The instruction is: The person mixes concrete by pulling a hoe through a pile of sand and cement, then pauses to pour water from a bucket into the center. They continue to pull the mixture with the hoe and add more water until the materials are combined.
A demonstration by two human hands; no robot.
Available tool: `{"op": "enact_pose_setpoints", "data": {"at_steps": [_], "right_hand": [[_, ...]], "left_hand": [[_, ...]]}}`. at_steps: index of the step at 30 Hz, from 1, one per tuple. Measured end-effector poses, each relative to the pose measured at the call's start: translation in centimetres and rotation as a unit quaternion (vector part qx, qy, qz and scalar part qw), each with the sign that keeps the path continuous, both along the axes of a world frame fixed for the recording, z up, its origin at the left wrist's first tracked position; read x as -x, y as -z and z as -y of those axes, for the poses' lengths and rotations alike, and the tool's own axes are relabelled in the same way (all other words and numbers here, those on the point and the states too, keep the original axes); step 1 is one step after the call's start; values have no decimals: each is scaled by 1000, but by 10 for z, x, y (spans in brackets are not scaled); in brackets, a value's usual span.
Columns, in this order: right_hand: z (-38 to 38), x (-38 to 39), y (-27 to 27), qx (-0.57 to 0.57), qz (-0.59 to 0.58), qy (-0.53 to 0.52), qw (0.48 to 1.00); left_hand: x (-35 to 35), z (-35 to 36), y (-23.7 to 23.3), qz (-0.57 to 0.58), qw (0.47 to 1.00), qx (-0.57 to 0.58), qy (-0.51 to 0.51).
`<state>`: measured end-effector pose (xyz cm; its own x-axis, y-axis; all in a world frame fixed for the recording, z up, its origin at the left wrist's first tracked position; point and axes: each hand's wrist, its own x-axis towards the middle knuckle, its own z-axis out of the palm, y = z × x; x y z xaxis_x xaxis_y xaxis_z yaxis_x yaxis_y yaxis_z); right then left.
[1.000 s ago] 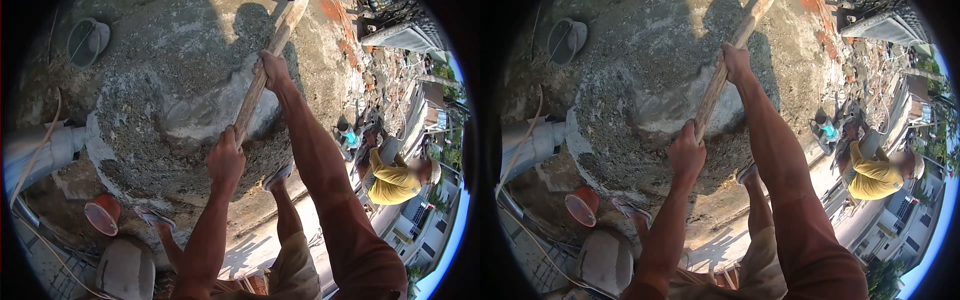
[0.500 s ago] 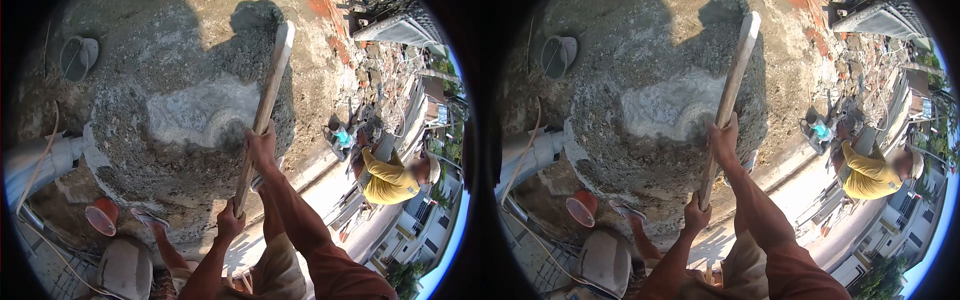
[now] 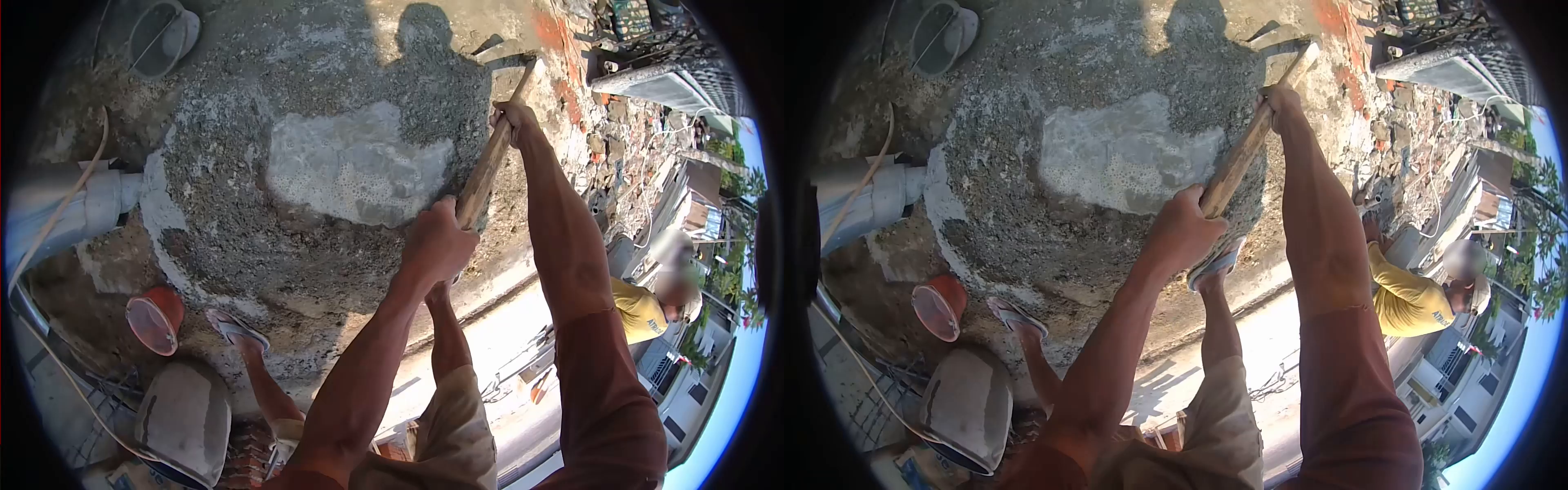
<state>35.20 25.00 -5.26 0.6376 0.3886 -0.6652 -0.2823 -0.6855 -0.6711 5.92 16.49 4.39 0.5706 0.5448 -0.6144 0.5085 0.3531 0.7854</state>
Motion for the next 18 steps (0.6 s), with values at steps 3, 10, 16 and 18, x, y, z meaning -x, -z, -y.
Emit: {"op": "enact_pose_setpoints", "data": {"at_steps": [3, 10, 16, 18], "right_hand": [[43, 71, 4, -68, -5, 96, 993], [159, 216, -11, -173, -107, 167, 965], [197, 146, -31, -162, 1, 154, 975], [195, 85, -34, -153, 49, 151, 975]], "left_hand": [[67, 22, 4, -41, 998, -42, 28], [202, 155, 63, -112, 987, -96, 65], [134, 189, 82, -35, 990, -115, 80], [72, 185, 77, 5, 995, -65, 77]]}}
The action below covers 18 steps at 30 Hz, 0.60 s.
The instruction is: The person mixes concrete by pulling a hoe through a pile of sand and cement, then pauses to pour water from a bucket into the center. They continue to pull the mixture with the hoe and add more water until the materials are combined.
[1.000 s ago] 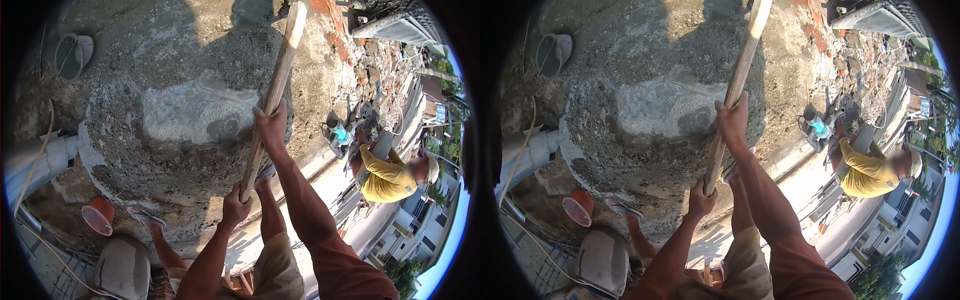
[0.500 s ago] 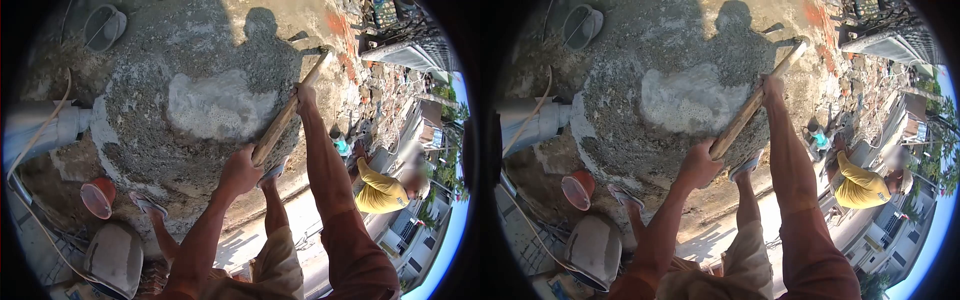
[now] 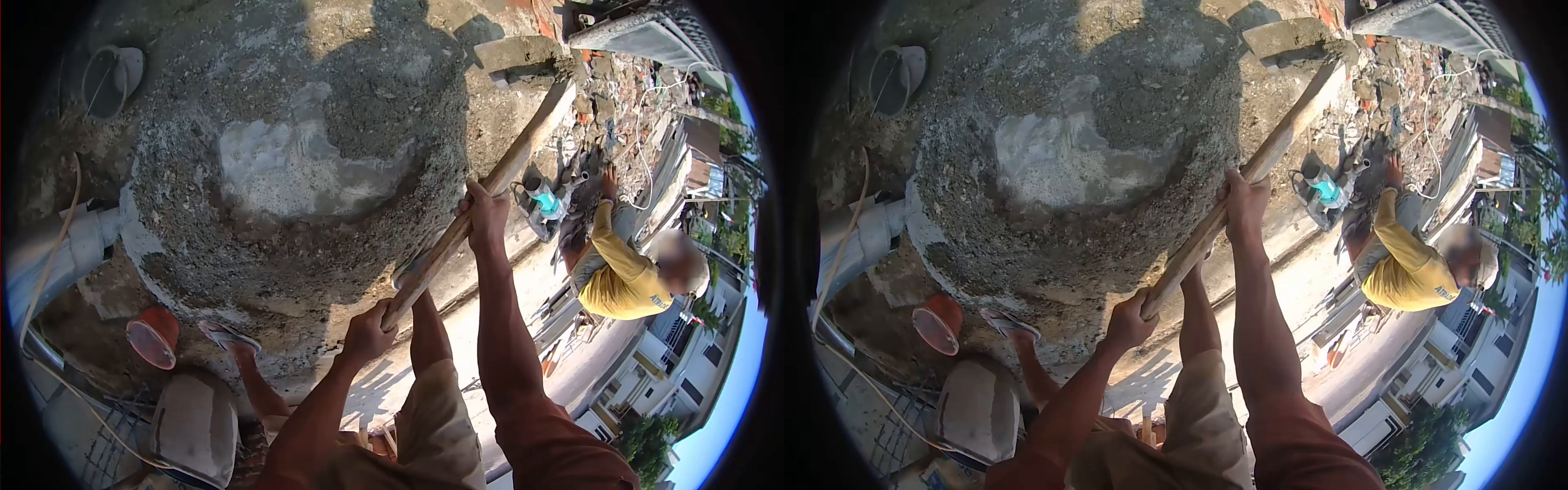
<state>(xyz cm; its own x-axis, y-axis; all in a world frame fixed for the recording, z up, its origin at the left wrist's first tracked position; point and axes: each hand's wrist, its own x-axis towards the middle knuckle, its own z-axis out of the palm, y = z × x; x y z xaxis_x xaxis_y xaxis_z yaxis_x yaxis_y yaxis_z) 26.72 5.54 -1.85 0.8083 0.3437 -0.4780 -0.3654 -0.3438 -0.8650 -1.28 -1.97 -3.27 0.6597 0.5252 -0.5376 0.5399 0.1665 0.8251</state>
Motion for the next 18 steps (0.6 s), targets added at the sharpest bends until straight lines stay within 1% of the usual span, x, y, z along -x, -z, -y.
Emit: {"op": "enact_pose_setpoints", "data": {"at_steps": [1, 2, 3, 4, 5, 7, 8, 10, 11, 13, 15, 16, 18], "right_hand": [[0, -36, 4, 42, 3, 3, 999], [-2, -66, 3, 40, 26, -12, 999], [2, -105, 15, 85, 6, -6, 996], [9, -141, 33, 80, 9, -23, 997], [8, -160, 32, 109, 3, -34, 993], [10, -185, 35, 193, -35, -78, 977], [13, -186, 36, 192, -36, -76, 978], [19, -183, 37, 188, -109, -48, 975], [21, -170, 34, 180, -139, -59, 972], [14, -133, 30, 146, -158, 26, 976], [13, -106, 40, 88, -219, 20, 972], [12, -90, 45, 53, -256, 87, 961], [-6, -55, 26, -11, -251, 146, 957]], "left_hand": [[-32, 2, 1, 31, 999, -11, -11], [-65, -1, -9, 21, 999, 27, -17], [-93, 0, -14, 33, 999, 17, -19], [-119, 7, -8, 44, 996, -75, -15], [-141, -9, -31, 4, 999, 27, 25], [-166, -23, -61, -53, 990, 114, 64], [-165, -36, -77, -53, 990, 113, 66], [-153, -63, -112, -87, 986, 88, 115], [-141, -78, -126, -85, 986, 82, 114], [-103, -108, -150, -99, 983, 22, 153], [-67, -139, -168, -108, 976, -1, 189], [-51, -152, -170, -116, 971, -12, 207], [-24, -176, -187, -124, 970, -16, 207]]}}
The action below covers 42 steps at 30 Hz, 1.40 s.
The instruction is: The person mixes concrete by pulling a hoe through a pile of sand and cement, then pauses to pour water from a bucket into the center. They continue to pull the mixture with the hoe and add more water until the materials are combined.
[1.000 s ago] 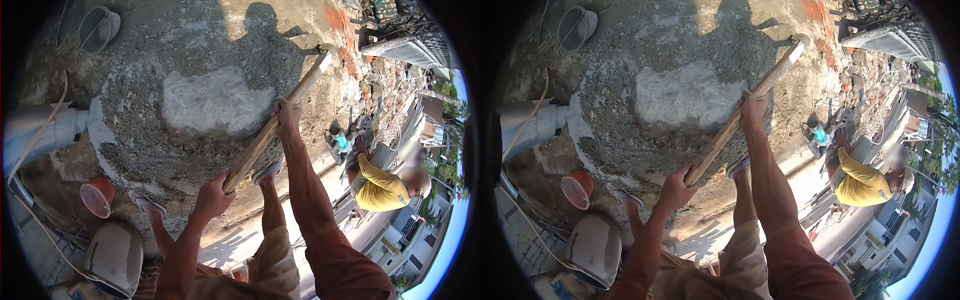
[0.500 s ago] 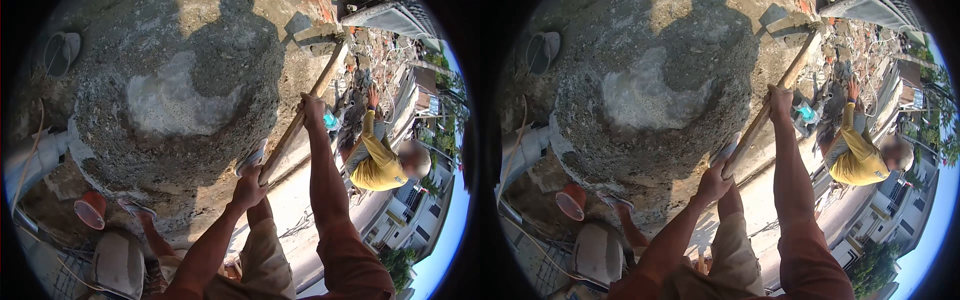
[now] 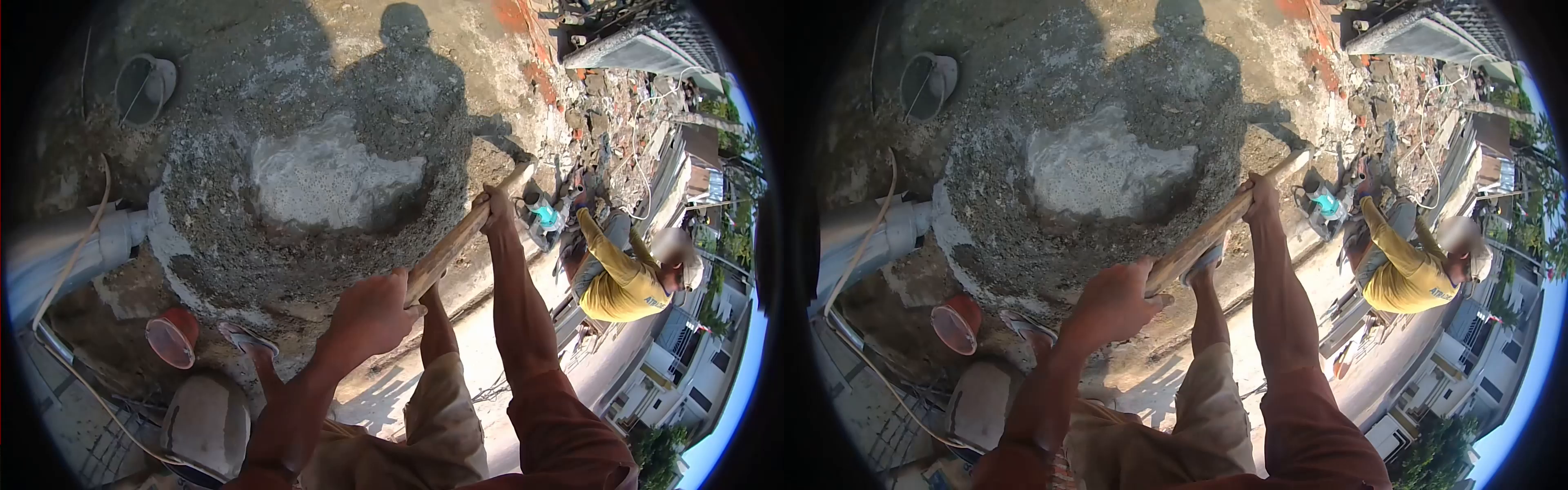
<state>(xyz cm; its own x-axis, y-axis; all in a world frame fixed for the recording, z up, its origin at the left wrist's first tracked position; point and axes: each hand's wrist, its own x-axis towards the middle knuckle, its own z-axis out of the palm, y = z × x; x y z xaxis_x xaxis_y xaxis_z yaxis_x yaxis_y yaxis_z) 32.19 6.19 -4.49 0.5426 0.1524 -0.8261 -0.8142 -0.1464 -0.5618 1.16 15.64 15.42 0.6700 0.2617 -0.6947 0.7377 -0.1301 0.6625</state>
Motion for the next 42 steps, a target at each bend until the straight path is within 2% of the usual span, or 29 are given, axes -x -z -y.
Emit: {"op": "enact_pose_setpoints", "data": {"at_steps": [1, 4, 6, 8, 10, 13, 14, 16, 18, 20, 22, 24, 26, 27, 28, 29, 31, 34, 36, 39, 42], "right_hand": [[-6, 15, -13, -8, -4, 44, 999], [-34, 79, -58, -50, 14, 52, 997], [-50, 131, -75, -19, 61, 37, 997], [-58, 179, -77, -79, 40, 34, 995], [-53, 209, -66, -133, -38, -8, 990], [-45, 228, -74, -140, -98, -14, 985], [-39, 225, -75, -135, -100, -13, 986], [-22, 206, -78, -115, -37, -38, 992], [-3, 168, -74, -75, 35, -56, 995], [15, 113, -68, -28, 102, -98, 990], [29, 48, -58, 26, 135, -103, 985], [44, -22, -42, 78, 148, -125, 978], [61, -87, -18, 121, 168, -157, 966], [69, -112, -12, 132, 152, -175, 964], [80, -138, -1, 134, 148, -182, 963], [87, -155, 6, 160, 131, -194, 959], [99, -166, 13, 174, 78, -203, 960], [113, -139, -5, 178, 28, -201, 963], [130, -114, 7, 138, -35, -175, 974], [128, -49, -11, 127, -59, -167, 976], [118, -4, -20, 136, -107, -153, 973]], "left_hand": [[15, -4, -6, -1, 1000, 7, -4], [75, -13, -22, -10, 999, -8, -43], [119, -17, -30, -34, 997, -9, -63], [178, 0, -5, -10, 992, -42, -116], [215, 20, 22, -4, 986, -48, -158], [244, 71, 57, -14, 984, -108, -144], [240, 84, 64, -16, 984, -104, -143], [217, 111, 74, 40, 977, -196, -69], [172, 137, 89, 23, 990, -34, -135], [121, 164, 115, 61, 991, 22, -117], [52, 178, 122, 78, 986, 89, -120], [-16, 195, 133, 106, 978, 104, -146], [-76, 199, 126, 83, 977, 131, -149], [-100, 216, 137, 156, 974, 58, -157], [-124, 196, 105, 105, 982, 81, -135], [-139, 206, 107, 92, 977, 136, -139], [-155, 206, 80, 39, 966, 209, -149], [-138, 193, 37, -3, 981, 164, -108], [-115, 184, 11, -17, 982, 161, -100], [-71, 171, -29, -49, 983, 150, -88], [-41, 152, -41, -65, 981, 149, -101]]}}
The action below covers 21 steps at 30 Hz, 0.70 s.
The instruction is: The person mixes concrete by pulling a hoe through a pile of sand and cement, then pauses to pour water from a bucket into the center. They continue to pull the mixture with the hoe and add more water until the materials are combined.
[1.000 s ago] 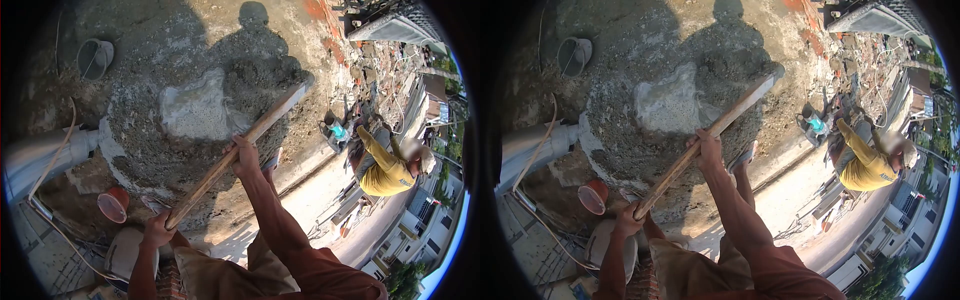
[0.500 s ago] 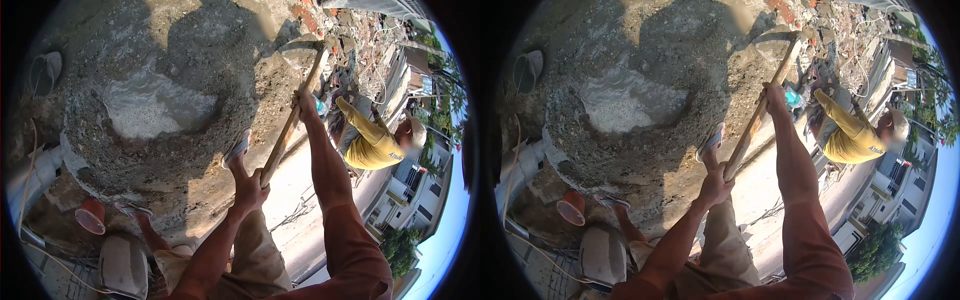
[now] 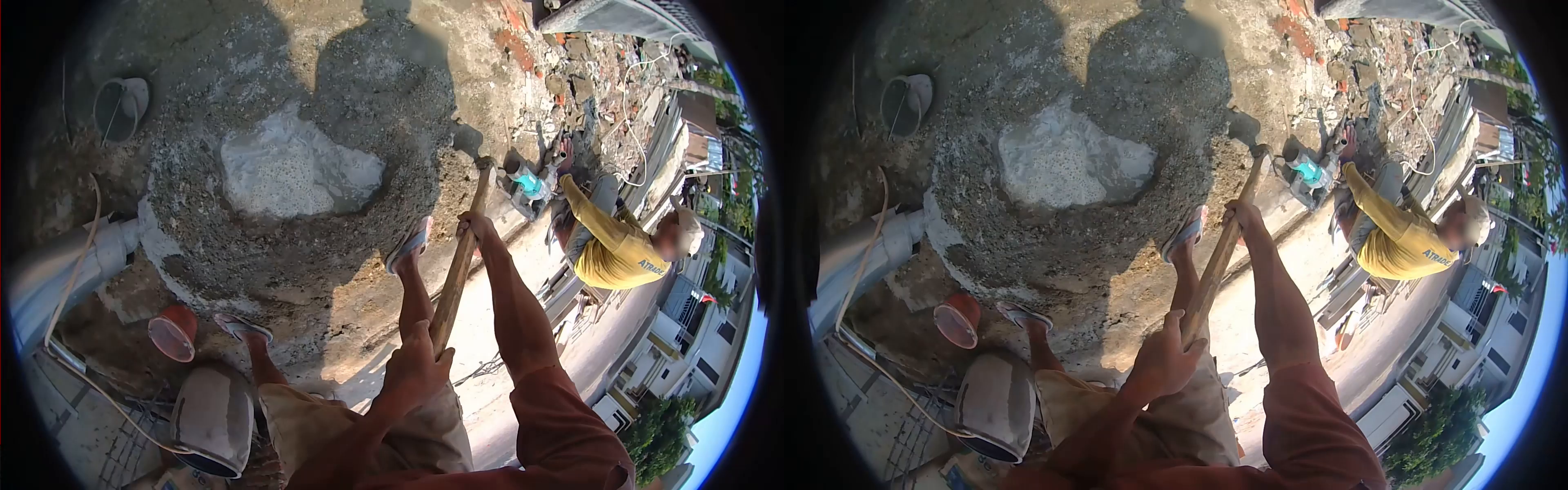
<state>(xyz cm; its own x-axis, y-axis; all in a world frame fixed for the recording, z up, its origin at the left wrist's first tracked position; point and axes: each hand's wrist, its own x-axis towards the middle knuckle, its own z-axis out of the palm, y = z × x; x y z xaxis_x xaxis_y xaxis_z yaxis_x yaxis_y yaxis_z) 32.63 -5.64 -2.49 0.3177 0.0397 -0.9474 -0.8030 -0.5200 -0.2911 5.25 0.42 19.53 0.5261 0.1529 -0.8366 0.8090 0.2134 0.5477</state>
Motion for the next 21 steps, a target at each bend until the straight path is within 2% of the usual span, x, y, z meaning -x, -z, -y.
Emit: {"op": "enact_pose_setpoints", "data": {"at_steps": [3, 4, 5, 7, 8, 9, 12, 14, 17, 18, 19, 21], "right_hand": [[-8, 1, 11, -17, -11, -13, 1000], [-17, -5, 11, -12, -15, -4, 1000], [-21, -17, 17, -33, -17, -38, 999], [-46, -23, 4, -33, 35, -60, 997], [-63, -22, -16, -32, 6, -37, 999], [-76, -23, -30, -28, 4, -89, 996], [-119, -7, -75, -3, 7, -159, 987], [-148, 15, -97, -41, 55, -117, 991], [-196, 53, -129, -76, 100, -172, 977], [-210, 69, -140, -63, 157, -251, 953], [-219, 92, -144, -65, 156, -255, 952], [-239, 141, -142, -102, 239, -284, 923]], "left_hand": [[9, -26, -1, 7, 999, 23, -29], [5, -31, 2, 39, 999, -17, -9], [1, -38, 2, 70, 996, -59, 11], [-5, -75, -20, 96, 995, -4, -1], [-5, -84, -28, 109, 994, 8, -18], [-2, -90, -37, 122, 992, 24, -32], [24, -105, -74, 147, 988, 22, -51], [47, -111, -94, 158, 982, 30, -95], [90, -120, -116, 143, 980, 8, -140], [104, -112, -111, 169, 970, -4, -177], [121, -99, -100, 168, 969, -6, -182], [157, -69, -70, 199, 941, -84, -261]]}}
